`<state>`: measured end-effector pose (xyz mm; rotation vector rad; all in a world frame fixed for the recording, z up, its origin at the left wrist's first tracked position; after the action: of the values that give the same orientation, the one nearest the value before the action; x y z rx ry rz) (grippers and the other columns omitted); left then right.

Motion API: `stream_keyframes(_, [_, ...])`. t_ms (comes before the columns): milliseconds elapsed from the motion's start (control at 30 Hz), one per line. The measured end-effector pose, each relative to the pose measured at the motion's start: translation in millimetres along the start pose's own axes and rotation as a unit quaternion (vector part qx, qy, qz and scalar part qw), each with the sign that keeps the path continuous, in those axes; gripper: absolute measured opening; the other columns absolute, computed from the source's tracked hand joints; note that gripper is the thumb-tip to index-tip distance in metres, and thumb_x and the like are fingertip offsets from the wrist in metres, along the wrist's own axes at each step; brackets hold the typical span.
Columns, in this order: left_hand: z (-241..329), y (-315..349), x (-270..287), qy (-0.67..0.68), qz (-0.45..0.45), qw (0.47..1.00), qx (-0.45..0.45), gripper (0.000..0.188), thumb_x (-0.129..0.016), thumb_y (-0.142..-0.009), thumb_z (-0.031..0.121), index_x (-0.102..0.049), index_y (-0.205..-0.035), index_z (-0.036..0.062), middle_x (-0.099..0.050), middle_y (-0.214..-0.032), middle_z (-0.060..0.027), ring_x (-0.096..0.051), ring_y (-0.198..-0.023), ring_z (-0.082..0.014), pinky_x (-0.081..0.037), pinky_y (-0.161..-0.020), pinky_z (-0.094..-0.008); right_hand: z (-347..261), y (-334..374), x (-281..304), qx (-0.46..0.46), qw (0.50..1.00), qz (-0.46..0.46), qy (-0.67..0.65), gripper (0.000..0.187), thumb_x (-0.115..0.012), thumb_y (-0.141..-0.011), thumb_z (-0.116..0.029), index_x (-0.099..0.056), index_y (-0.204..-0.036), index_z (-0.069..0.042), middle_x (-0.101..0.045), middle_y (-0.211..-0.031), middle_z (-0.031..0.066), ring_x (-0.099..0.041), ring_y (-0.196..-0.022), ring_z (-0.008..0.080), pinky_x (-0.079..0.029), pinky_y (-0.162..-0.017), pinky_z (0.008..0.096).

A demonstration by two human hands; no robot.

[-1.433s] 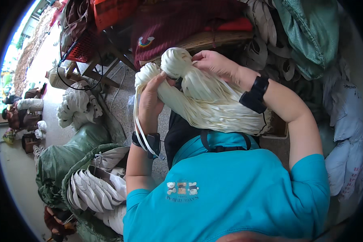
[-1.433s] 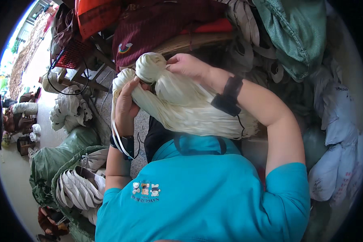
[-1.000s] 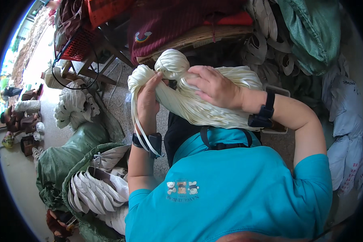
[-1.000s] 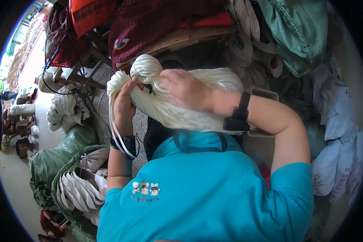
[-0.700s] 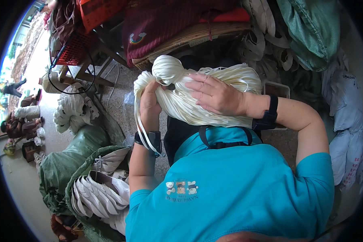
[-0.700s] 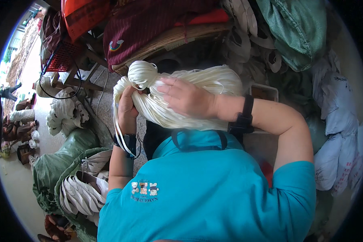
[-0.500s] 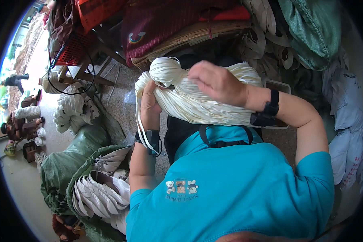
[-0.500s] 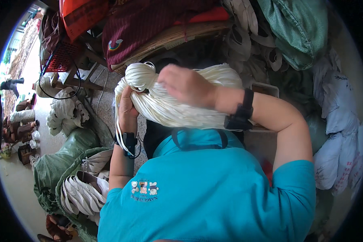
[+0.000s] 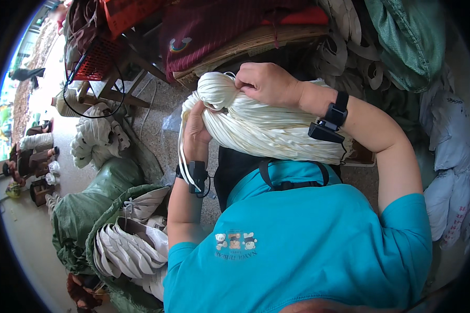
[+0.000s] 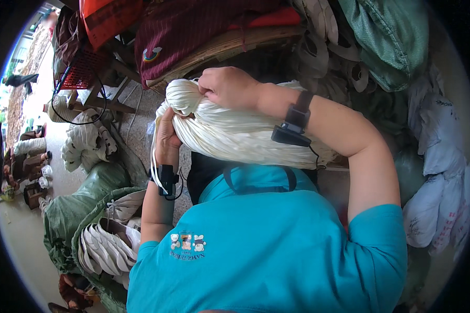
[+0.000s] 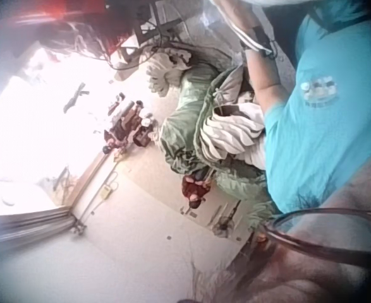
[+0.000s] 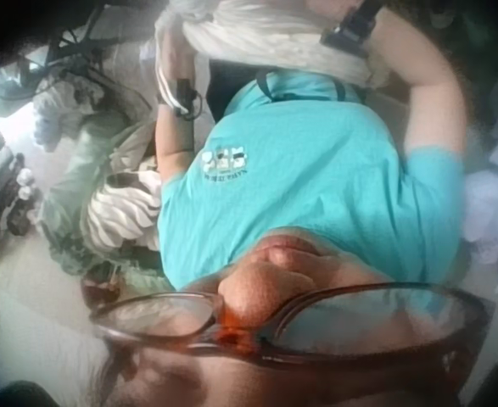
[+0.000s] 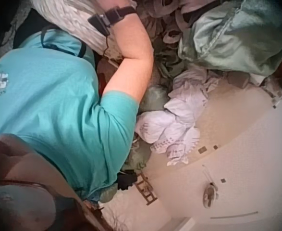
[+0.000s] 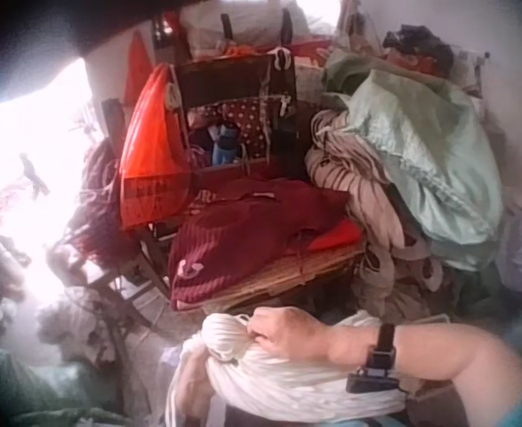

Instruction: The person gathers loose white yarn strands from a large green sack and manually twists them into a compact bundle. They repeatedly fold and twist the yarn to form a neat skein, then use a pair of scissors to trim the ends before tying the bundle securely.

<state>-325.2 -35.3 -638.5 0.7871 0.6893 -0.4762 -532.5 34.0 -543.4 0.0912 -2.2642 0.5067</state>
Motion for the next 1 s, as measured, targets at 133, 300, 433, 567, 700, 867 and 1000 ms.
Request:
stream_keyframes(133, [0.1, 2.0, -8.2, 0.010, -0.002, 1.000, 0.014, 0.033, -0.058, -0.099, 0.024, -0.058, -0.122, 0.0002, -0.067, -0.107, -0.0145, -0.068, -0.089, -0.0246, -0.060, -0.081, -0.0402, -5.3, -5.0, 2.3, 0.006, 1.000, -0.019, -0.008, 0.007, -0.065, -0.079, -0.005, -0.062, -0.084, -0.003, -0.060, -0.085, 0.0108, -0.063, -0.077, 0.0307, -0.051, -0.069, 0.0386])
stream_keyframes(300, [-0.9, -3.0, -1.5, 0.011, -0.021, 0.999, 0.021, 0.034, -0.058, -0.099, 0.023, -0.057, -0.124, -0.0001, -0.067, -0.110, -0.0153, -0.069, -0.092, -0.0254, -0.060, -0.082, -0.0414, -5.6, -5.5, 2.9, 0.002, 1.000, -0.021, -0.021, 0.008, -0.063, -0.074, -0.004, -0.059, -0.082, -0.003, -0.059, -0.084, 0.0113, -0.061, -0.074, 0.0308, -0.049, -0.066, 0.0385])
stream_keyframes(433, [-3.7, -10.8, 11.6, 0.017, -0.038, 0.999, 0.027, 0.038, -0.059, -0.098, 0.025, -0.056, -0.126, -0.0005, -0.067, -0.111, -0.0168, -0.069, -0.092, -0.0274, -0.060, -0.082, -0.0434, -10.0, 0.2, 5.7, 0.008, 0.999, -0.028, -0.031, 0.010, -0.063, -0.072, -0.002, -0.055, -0.079, -0.002, -0.055, -0.080, 0.0107, -0.057, -0.068, 0.0276, -0.047, -0.063, 0.0366])
stream_keyframes(567, [-6.0, -12.5, 12.8, 0.031, -0.030, 0.999, 0.032, 0.040, -0.057, -0.098, 0.025, -0.054, -0.129, -0.0009, -0.065, -0.117, -0.0192, -0.068, -0.099, -0.0308, -0.058, -0.087, -0.0467, -10.7, 5.6, 12.2, -0.003, 0.992, -0.078, -0.098, 0.012, -0.063, -0.072, 0.000, -0.053, -0.078, -0.002, -0.052, -0.077, 0.0088, -0.054, -0.065, 0.0231, -0.045, -0.061, 0.0342])
stream_keyframes(700, [-8.6, -20.4, 23.2, 0.036, -0.040, 0.997, 0.047, 0.041, -0.054, -0.099, 0.023, -0.053, -0.131, -0.0009, -0.064, -0.121, -0.0195, -0.066, -0.107, -0.0314, -0.056, -0.093, -0.0474, -16.4, 1.5, 19.1, 0.000, 0.991, -0.114, -0.075, 0.011, -0.064, -0.076, 0.000, -0.054, -0.081, -0.002, -0.053, -0.078, 0.0078, -0.054, -0.065, 0.0212, -0.045, -0.061, 0.0331])
stream_keyframes(867, [-5.3, -15.7, 11.3, 0.017, -0.034, 0.999, 0.035, 0.037, -0.053, -0.099, 0.020, -0.056, -0.127, -0.0036, -0.066, -0.117, -0.0191, -0.068, -0.102, -0.0293, -0.059, -0.089, -0.0433, -10.1, -2.6, 10.7, 0.084, 0.993, -0.048, -0.073, 0.013, -0.067, -0.082, -0.006, -0.058, -0.091, -0.004, -0.055, -0.080, 0.0097, -0.058, -0.068, 0.0263, -0.048, -0.062, 0.0358])
stream_keyframes(1000, [-3.3, 1.8, 2.6, -0.029, -0.089, 0.995, -0.036, 0.037, -0.049, -0.099, 0.019, -0.058, -0.125, -0.0057, -0.066, -0.118, -0.0188, -0.069, -0.101, -0.0269, -0.059, -0.087, -0.0402, -21.5, -12.7, 10.9, 0.156, 0.984, -0.073, 0.051, 0.012, -0.065, -0.084, -0.012, -0.058, -0.092, -0.007, -0.059, -0.083, 0.0113, -0.061, -0.074, 0.0331, -0.049, -0.064, 0.0415])
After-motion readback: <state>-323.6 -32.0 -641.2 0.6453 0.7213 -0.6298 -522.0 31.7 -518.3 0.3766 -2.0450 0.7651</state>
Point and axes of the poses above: each hand's wrist, its own y-axis away from the middle knuckle, its own x-axis out of the back of the hand, z = x × y, the point moved 2 cm from there along -y, towards the middle knuckle
